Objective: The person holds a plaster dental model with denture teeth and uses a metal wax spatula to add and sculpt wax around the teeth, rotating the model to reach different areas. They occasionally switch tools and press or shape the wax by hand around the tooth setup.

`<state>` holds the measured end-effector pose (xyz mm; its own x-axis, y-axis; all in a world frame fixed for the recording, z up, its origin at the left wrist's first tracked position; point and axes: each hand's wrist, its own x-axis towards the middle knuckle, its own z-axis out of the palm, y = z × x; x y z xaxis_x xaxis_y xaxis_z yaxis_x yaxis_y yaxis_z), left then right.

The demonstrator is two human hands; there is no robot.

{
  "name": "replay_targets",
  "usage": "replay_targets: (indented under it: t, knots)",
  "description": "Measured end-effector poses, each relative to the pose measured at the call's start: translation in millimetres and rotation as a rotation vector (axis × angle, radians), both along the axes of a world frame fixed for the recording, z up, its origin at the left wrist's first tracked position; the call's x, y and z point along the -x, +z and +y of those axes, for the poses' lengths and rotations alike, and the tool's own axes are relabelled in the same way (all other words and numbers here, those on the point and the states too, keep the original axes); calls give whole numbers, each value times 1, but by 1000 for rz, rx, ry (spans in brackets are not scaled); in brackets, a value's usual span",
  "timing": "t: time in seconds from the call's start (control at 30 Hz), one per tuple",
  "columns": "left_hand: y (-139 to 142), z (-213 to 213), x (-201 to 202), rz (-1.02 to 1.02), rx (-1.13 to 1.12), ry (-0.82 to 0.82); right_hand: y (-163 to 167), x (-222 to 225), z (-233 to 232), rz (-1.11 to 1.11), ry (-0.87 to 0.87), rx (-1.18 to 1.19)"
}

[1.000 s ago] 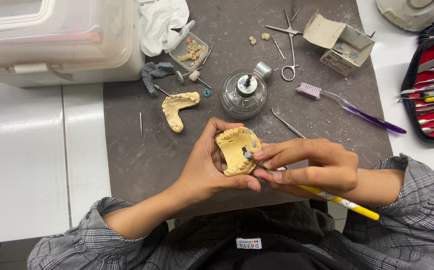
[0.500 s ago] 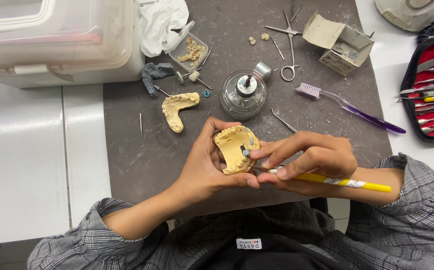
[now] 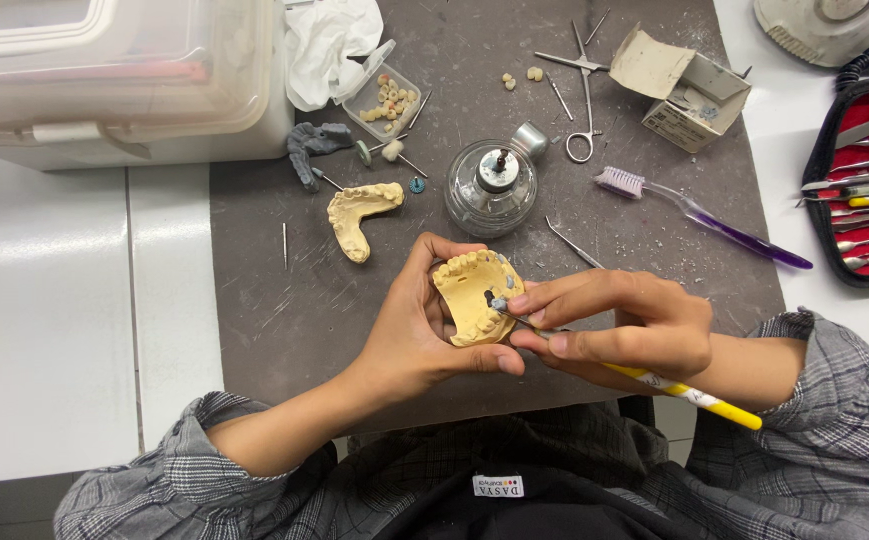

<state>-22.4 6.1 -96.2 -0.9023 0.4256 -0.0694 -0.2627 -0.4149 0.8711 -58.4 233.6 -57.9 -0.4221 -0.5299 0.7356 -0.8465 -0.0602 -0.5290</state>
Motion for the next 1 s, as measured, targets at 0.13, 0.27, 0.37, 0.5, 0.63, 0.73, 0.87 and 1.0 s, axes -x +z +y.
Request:
replay_targets:
  t: [0.13, 0.27, 0.37, 0.5, 0.63, 0.73, 0.87, 1.0]
  knots:
    - [2, -1, 0, 12, 29, -2, 2, 2, 1, 34, 24, -39]
    - [5, -2, 0, 34, 71, -2, 2, -3, 3, -151, 10, -5]
    - [6, -3, 0, 7, 66, -8, 0, -3, 4, -207, 35, 24]
    - [5, -1, -1, 18, 53, -5, -1, -3, 4, -155, 13, 31]
    - [5, -1, -1, 9, 37, 2, 2, -4, 5, -141, 27, 0]
    - [8, -1, -2, 47, 63, -3, 1, -4, 2, -90, 1, 31]
    - [10, -3, -2, 57, 93, 10, 3, -1, 2, -45, 17, -13]
    - [8, -3, 0, 17, 9, -17, 7, -1, 8, -244, 73, 11]
